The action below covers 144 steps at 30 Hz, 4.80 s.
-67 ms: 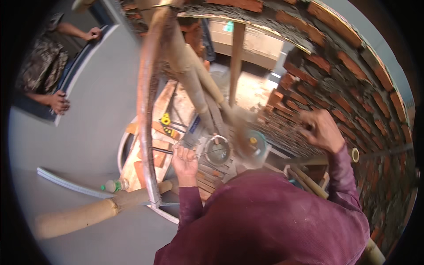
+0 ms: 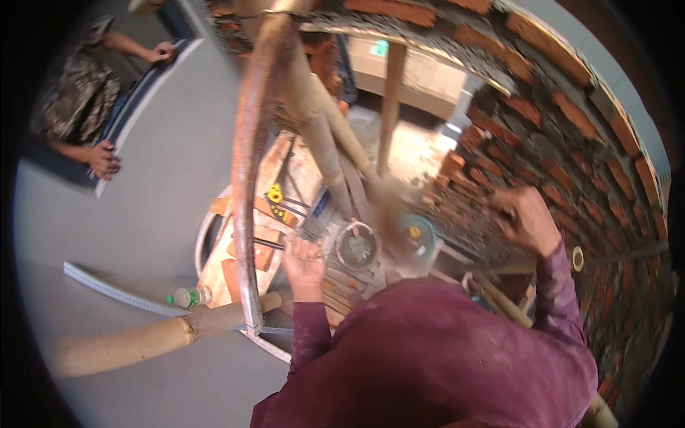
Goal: The person constructs a bamboo structure by securing a horizontal bamboo pole to a vertical one using wire. They use a small hatchet to shape the joint, wrap wire around the intersection, and then use pliers to tighten and twist the wire before cutting it.
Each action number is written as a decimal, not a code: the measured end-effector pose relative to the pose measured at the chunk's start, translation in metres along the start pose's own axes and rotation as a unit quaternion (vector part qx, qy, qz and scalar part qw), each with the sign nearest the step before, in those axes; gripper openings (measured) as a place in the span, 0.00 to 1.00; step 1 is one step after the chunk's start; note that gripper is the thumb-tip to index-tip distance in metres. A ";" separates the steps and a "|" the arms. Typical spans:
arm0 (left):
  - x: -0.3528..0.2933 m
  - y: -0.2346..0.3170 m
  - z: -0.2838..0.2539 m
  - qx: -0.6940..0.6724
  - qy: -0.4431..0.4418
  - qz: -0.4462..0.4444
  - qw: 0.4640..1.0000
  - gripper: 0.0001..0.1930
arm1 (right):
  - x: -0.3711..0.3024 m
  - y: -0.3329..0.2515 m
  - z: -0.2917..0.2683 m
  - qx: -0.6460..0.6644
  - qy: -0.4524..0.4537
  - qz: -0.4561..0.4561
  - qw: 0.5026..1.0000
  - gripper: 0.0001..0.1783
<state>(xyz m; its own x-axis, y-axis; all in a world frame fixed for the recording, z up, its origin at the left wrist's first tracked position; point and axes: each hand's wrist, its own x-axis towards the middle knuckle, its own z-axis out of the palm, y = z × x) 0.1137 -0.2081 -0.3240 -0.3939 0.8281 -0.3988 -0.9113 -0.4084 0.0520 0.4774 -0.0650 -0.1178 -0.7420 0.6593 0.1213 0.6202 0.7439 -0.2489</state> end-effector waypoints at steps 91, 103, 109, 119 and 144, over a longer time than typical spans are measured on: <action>0.080 -0.038 -0.061 0.035 0.153 0.089 0.984 0.09 | -0.014 -0.017 0.221 0.310 -0.092 -0.040 0.945 0.09; 0.024 -0.025 -0.020 0.033 -0.038 -0.026 0.998 0.15 | 0.023 0.078 0.122 -0.103 0.178 0.015 0.979 0.08; 0.083 0.026 -0.084 0.029 -0.015 0.085 0.996 0.15 | 0.009 0.032 0.093 0.426 -0.450 0.018 0.784 0.17; 0.054 0.059 -0.073 0.028 -0.065 0.114 0.991 0.15 | -0.037 0.062 0.149 0.467 -0.478 -0.029 0.744 0.09; 0.035 -0.067 -0.055 0.065 -0.156 -0.061 0.984 0.20 | 0.020 -0.012 0.153 0.306 -0.375 -0.037 0.874 0.17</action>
<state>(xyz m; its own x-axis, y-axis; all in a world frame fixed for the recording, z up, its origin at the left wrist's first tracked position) 0.1679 -0.1732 -0.3918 -0.2807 0.9535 -0.1097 -0.9535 -0.2638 0.1460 0.4162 -0.0779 -0.2592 -0.8747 0.1834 -0.4487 0.4817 0.4317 -0.7626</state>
